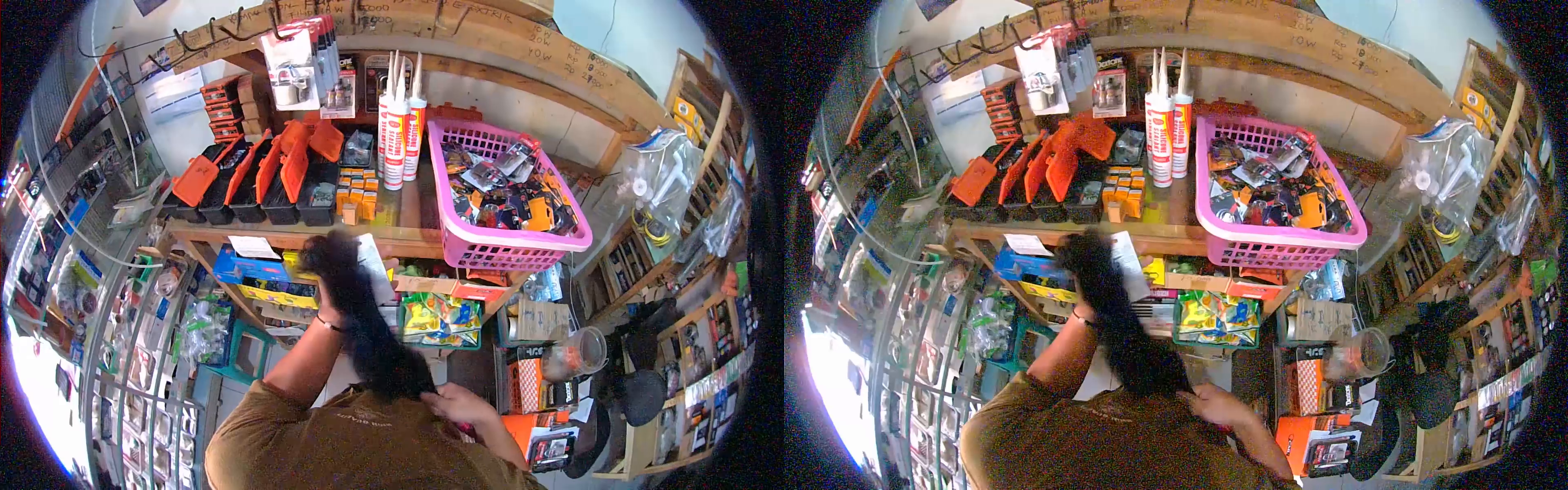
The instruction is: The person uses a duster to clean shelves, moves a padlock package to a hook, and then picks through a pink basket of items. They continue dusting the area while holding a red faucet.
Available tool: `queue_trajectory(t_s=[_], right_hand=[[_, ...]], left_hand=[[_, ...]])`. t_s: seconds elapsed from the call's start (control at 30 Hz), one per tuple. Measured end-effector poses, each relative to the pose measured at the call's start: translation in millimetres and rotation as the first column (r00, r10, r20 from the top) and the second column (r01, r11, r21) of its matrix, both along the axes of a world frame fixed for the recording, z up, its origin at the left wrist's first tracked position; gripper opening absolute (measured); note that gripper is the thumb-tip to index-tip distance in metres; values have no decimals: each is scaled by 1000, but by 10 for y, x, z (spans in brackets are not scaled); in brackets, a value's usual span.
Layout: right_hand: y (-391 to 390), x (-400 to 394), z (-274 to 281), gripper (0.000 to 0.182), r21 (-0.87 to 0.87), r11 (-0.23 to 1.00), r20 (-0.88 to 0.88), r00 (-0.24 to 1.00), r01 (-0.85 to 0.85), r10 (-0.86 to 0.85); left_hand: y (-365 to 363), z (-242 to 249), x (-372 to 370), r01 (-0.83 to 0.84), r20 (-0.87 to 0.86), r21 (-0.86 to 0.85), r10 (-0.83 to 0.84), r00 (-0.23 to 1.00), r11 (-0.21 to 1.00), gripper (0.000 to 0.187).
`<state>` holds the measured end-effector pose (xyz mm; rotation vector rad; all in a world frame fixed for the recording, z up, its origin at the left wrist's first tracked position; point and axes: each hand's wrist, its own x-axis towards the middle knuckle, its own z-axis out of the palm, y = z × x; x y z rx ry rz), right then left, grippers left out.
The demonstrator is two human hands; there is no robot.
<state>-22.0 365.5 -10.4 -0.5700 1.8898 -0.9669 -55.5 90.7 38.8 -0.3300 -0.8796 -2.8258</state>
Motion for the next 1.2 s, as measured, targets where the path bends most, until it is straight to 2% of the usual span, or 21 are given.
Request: queue_trajectory(t_s=[0.03, 0.07, 0.1, 0.13, 0.2, 0.27, 0.33, 0.37, 0.47, 0.5, 0.53, 0.6, 0.67, 0.73, 0.8, 0.87, 0.9, 1.0, 1.07, 1.1, 1.2], right_hand=[[-1, -11, 23, 41, -38, 995, 123, 988, 95, -90], [-40, -42, 90, 41, -66, 979, 244, 955, 192, -171], [-83, -90, 140, 41, -217, 938, 280, 937, 272, -207], [-146, -141, 184, 41, -217, 940, 273, 941, 262, -199], [-300, -246, 244, 42, -241, 897, 298, 908, 369, -294], [-481, -391, 315, 42, -297, 892, 306, 919, 341, -250], [-715, -545, 482, 40, -333, 888, 277, 933, 317, -229], [-838, -639, 525, 39, -358, 867, 346, 912, 345, -220], [-1266, -858, 679, 37, -399, 804, 430, 864, 441, -260], [-1409, -966, 669, 36, -411, 786, 462, 849, 462, -257], [-1548, -1020, 702, 36, -464, 759, 417, 869, 456, -268], [-1810, -1166, 742, 33, -459, 730, 432, 845, 507, -316], [-2050, -1357, 697, 28, -497, 747, 345, 890, 442, -297], [-2278, -1465, 811, 25, -483, 719, 411, 855, 499, -317], [-2530, -1600, 880, 23, -496, 710, 390, 859, 500, -332], [-2775, -1753, 886, 20, -495, 671, 330, 834, 552, -442], [-2858, -1814, 877, 20, -502, 671, 323, 838, 546, -440], [-3020, -1880, 982, 19, -484, 690, 39, 800, 539, -598], [-3110, -2075, 834, 22, -530, 743, -235, 771, 409, -592], [-3126, -2199, 747, 27, -453, 805, -372, 740, 382, -560], [-3057, -2037, 896, 43, -283, 884, -749, 490, 373, -447]], left_hand=[[-26, -27, 31, -55, 131, -62, 63, 989, 997, 59], [-38, 96, 67, -61, 124, -65, 68, 990, 996, 59], [-50, 215, 106, -47, 154, 118, 29, 988, 992, 59], [-81, 286, 124, -38, 174, 299, -15, 985, 953, 59], [-306, 38, 165, -65, 177, 195, 30, 984, 979, 61], [-367, 58, 313, -158, 303, 116, 117, 946, 981, 62], [-436, 75, 531, -218, 354, 115, 165, 921, 969, 62], [-483, 60, 640, -266, 404, 110, 202, 892, 958, 62], [-662, -113, 951, -310, 408, 138, 231, 883, 941, 62], [-685, -110, 1048, -258, 347, 214, 173, 922, 942, 60], [-721, -150, 1126, -261, 347, 211, 177, 921, 942, 60], [-781, -243, 1267, -344, 356, 63, 301, 885, 937, 59], [-798, -302, 1352, -326, 353, 65, 284, 891, 943, 59], [-754, -363, 1412, -292, 341, 82, 248, 907, 953, 58], [-713, -474, 1437, -275, 330, 165, 210, 920, 947, 57], [-648, -474, 1483, -309, 370, 87, 257, 893, 947, 55], [-623, -461, 1502, -294, 361, 135, 229, 904, 946, 53], [-631, -573, 1502, -320, 340, 74, 278, 898, 944, 49], [-641, -521, 1488, -318, 337, 101, 268, 903, 943, 46], [-654, -527, 1472, -332, 349, 49, 296, 889, 942, 44], [-697, -440, 1443, -333, 365, -31, 321, 874, 942, 41]])
